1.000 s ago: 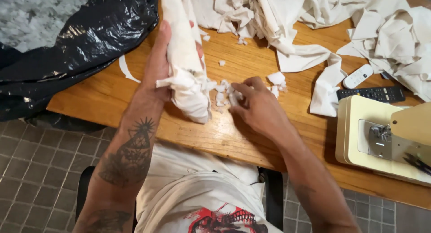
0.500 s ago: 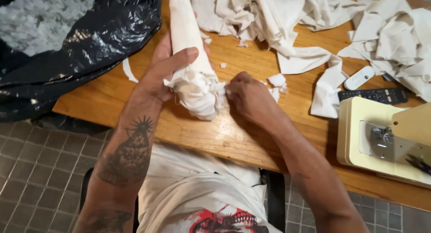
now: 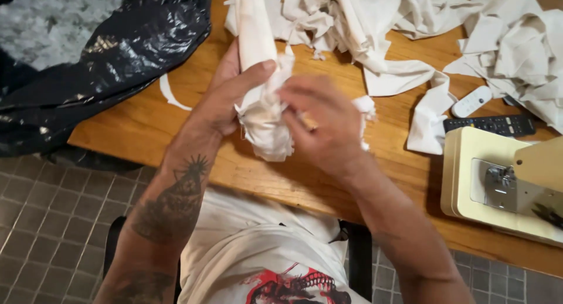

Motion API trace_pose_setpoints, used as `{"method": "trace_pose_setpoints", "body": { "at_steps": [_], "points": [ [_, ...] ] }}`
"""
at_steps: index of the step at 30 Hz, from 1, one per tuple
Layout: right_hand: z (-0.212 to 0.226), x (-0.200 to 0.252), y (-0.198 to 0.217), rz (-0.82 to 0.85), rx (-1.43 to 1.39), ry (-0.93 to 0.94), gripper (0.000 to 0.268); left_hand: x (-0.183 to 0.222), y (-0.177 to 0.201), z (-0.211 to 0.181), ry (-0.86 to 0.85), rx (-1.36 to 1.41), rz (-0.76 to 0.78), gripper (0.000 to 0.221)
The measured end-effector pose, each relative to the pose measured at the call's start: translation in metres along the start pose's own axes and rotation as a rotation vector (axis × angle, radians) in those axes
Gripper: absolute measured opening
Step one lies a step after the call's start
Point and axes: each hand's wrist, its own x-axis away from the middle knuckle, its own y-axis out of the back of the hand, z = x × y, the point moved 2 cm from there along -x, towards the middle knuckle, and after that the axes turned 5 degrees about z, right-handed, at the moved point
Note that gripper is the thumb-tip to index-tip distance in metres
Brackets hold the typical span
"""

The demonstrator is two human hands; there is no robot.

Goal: Stuffing a horn-shaped fabric piece with synthetic fiber stuffing

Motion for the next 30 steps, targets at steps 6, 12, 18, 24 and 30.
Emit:
{"method": "trace_pose_setpoints", "body": {
  "at_steps": [6, 12, 18, 24, 30],
  "points": [
    [0.015, 0.012, -0.011, 0.167, -0.042, -0.005, 0.019, 0.002, -0.008, -0.008, 0.103, -0.121, -0.221, 0.058],
    [-0.009, 0.023, -0.023, 0.208, 0.07, -0.186, 0.022, -0.005, -0.006, 0.024, 0.121, 0.096, -0.217, 0.059],
    [-0.027, 0.011, -0.034, -0.06, 0.204, -0.194, 0.04, 0.002, -0.007, 0.036, 0.009, -0.022, -0.225, 0.05],
    [-0.046, -0.002, -0.045, -0.032, 0.489, -0.079, 0.029, -0.002, -0.01, 0.038, -0.012, 0.005, -0.204, 0.049],
    [-0.053, 0.012, -0.065, -0.195, 0.463, -0.053, 0.018, -0.004, -0.004, 0.031, 0.004, -0.069, -0.243, 0.056]
  ]
}}
